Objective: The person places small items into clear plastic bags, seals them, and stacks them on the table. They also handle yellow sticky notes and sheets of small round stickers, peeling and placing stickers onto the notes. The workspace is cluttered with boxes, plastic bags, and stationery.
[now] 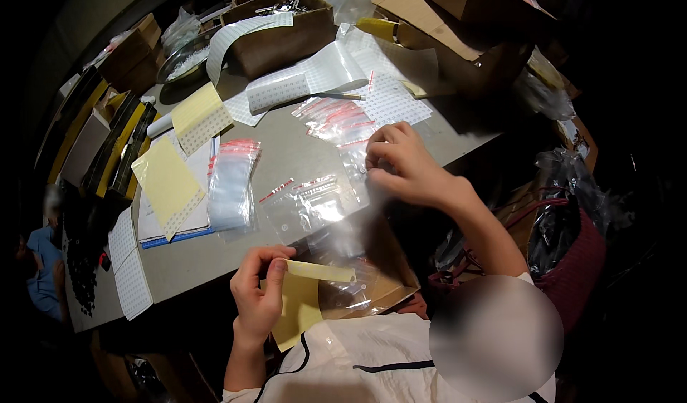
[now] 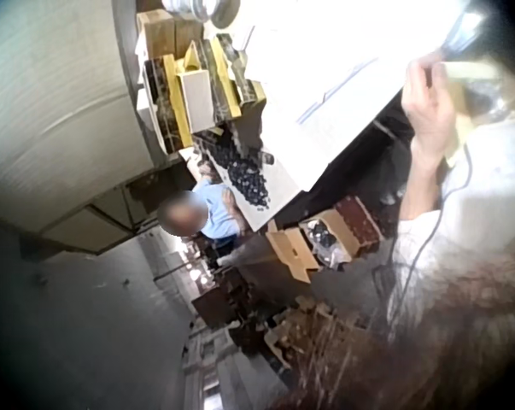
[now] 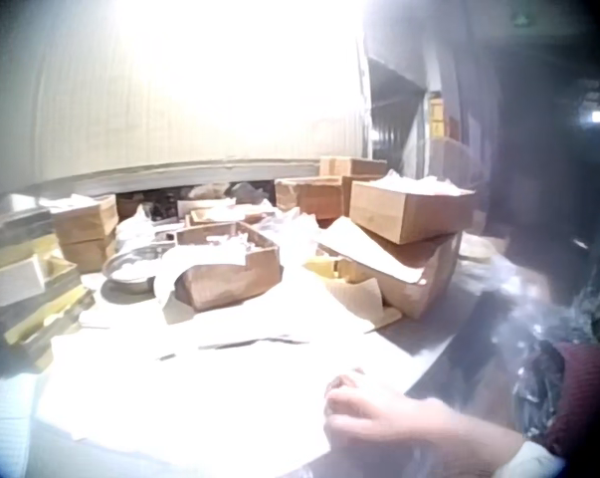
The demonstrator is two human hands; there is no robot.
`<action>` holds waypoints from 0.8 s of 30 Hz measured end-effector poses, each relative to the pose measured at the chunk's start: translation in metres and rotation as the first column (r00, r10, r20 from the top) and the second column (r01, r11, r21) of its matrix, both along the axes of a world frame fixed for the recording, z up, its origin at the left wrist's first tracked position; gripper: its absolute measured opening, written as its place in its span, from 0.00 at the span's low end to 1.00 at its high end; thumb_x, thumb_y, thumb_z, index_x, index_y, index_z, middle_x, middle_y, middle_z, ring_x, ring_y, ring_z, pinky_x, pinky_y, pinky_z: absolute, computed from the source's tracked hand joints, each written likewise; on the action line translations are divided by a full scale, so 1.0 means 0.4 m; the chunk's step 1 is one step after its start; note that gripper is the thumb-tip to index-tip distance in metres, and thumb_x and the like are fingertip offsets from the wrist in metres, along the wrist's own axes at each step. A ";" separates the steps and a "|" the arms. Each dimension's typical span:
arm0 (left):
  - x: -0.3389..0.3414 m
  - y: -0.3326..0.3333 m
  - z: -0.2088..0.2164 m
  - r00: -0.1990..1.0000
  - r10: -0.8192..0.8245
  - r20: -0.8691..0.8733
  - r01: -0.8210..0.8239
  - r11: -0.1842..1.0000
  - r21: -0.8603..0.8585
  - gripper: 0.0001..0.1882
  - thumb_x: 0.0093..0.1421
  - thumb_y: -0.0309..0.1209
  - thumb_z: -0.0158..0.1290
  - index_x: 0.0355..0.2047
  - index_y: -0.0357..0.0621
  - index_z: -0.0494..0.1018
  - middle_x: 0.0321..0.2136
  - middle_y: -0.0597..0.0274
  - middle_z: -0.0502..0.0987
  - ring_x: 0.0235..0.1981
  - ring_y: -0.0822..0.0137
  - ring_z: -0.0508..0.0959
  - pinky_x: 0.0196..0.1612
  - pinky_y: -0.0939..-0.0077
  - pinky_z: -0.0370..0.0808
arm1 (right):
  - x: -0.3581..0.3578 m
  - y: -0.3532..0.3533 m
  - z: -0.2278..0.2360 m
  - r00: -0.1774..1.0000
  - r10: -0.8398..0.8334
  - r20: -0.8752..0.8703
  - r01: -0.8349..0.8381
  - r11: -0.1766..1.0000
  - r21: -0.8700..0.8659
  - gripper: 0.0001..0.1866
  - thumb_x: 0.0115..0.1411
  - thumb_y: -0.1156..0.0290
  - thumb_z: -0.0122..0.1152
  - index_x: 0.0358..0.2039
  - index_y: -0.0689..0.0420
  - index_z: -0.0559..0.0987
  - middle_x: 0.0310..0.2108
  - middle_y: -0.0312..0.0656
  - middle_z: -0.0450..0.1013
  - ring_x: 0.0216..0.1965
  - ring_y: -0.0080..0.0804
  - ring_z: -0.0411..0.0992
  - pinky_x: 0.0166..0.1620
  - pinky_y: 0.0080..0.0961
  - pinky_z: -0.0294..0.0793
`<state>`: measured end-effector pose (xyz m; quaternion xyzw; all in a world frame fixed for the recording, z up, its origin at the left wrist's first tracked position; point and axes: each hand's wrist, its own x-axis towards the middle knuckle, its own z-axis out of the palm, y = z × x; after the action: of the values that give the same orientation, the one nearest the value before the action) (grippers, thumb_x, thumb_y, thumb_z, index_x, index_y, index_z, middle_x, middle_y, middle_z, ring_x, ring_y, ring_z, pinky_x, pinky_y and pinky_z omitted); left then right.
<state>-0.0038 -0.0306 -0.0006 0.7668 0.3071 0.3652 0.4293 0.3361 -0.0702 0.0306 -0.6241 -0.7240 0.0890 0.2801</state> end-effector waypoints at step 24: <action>-0.035 0.037 0.024 0.956 -0.266 -0.124 0.285 0.941 0.182 0.02 0.55 0.23 0.60 0.29 0.38 0.78 0.56 0.41 0.80 0.63 0.42 0.75 0.68 0.46 0.63 | -0.110 -0.105 0.015 0.971 -0.060 0.233 0.083 0.992 -0.092 0.22 0.60 0.60 0.68 0.52 0.52 0.79 0.50 0.48 0.71 0.58 0.50 0.64 0.65 0.49 0.56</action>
<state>-0.0178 -0.0159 0.0091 0.8581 0.1795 0.2923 0.3821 0.2919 -0.1121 0.0365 -0.6692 -0.7232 0.0424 0.1653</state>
